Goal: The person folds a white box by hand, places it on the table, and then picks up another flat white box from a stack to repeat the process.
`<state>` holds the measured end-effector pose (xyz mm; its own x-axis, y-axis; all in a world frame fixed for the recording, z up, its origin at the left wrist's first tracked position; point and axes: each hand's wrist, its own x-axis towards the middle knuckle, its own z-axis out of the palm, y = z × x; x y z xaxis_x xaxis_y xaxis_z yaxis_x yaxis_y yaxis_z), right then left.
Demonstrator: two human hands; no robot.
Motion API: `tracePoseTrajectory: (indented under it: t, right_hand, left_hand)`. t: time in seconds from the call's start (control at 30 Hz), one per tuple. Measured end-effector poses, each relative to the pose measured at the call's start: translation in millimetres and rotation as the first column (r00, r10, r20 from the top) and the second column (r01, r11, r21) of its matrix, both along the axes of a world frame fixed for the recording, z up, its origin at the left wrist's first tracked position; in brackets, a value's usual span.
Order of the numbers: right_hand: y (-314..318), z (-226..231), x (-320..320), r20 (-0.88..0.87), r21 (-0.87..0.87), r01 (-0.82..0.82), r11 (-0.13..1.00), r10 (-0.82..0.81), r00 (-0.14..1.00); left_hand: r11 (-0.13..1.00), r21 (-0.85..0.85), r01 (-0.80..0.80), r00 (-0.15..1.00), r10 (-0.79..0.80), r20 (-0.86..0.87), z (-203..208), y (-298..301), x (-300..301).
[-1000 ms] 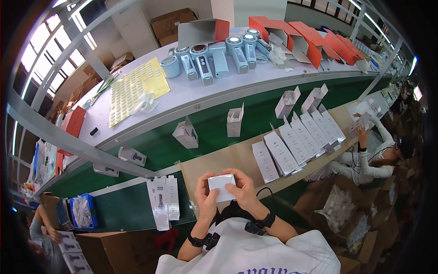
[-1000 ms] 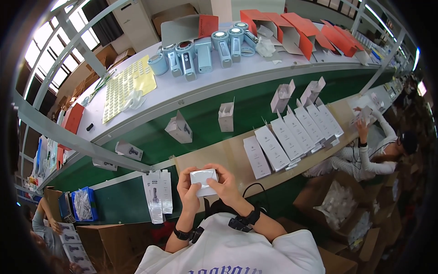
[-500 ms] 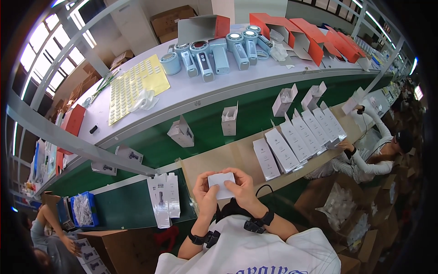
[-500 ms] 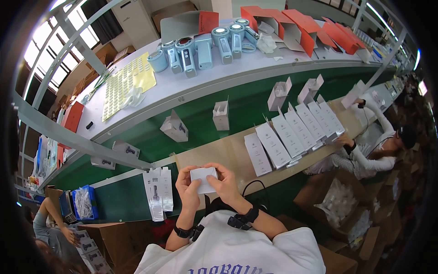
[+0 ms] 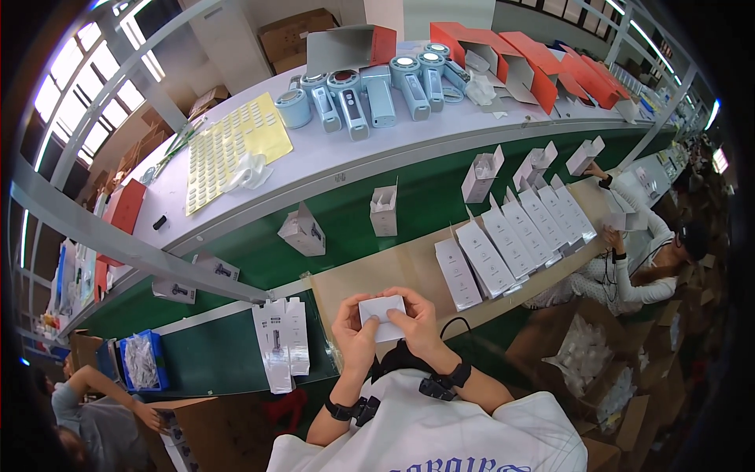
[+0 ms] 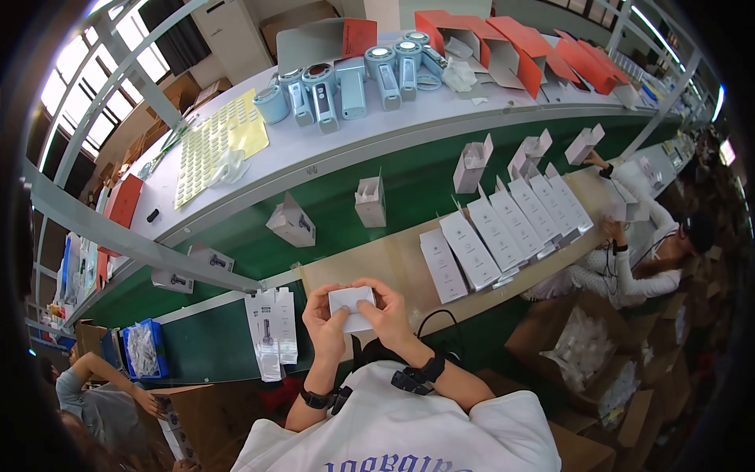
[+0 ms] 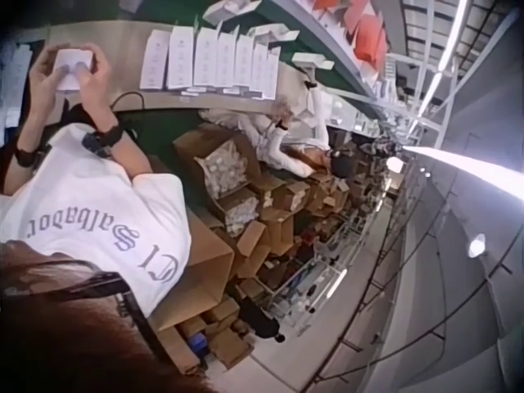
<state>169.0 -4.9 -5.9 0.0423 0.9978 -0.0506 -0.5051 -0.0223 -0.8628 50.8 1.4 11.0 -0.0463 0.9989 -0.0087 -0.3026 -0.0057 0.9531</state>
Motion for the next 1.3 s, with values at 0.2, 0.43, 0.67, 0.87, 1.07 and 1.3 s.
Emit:
tracePoseTrajectory:
  t: [0.2, 0.43, 0.67, 0.87, 1.07, 1.3]
  right_hand:
    - [4, 12, 5, -0.093, -0.017, -0.082, 0.997, 0.080, 0.992]
    - [8, -7, 18, 0.226, -0.109, -0.095, 0.989, 0.118, 0.967]
    - [6, -8, 63, 0.607, -0.286, -0.190, 0.939, 0.331, 0.723]
    - [-13, -52, 108, 0.930, 0.149, 0.100, 0.984, -0.105, -0.352]
    - [-17, -65, 112, 0.901, 0.126, 0.144, 0.981, -0.052, -0.431]
    - [-10, -43, 83, 0.889, 0.194, 0.147, 0.970, -0.110, -0.445]
  left_hand:
    - [0.996, 0.069, -0.047, 0.998, 0.050, -0.034, 3, -3, -2]
    - [0.817, 0.573, -0.069, 0.921, 0.272, -0.277, -15, -2, -8]
    - [0.890, 0.451, 0.064, 0.794, 0.228, -0.563, -43, 1, -37]
    - [0.928, 0.009, -0.373, 0.057, 0.033, -0.998, -198, 31, -219]
    - [0.813, -0.331, -0.479, 0.072, -0.340, -0.938, -229, 21, -247]
    - [0.820, -0.310, -0.481, -0.020, -0.364, -0.931, -227, 24, -227]
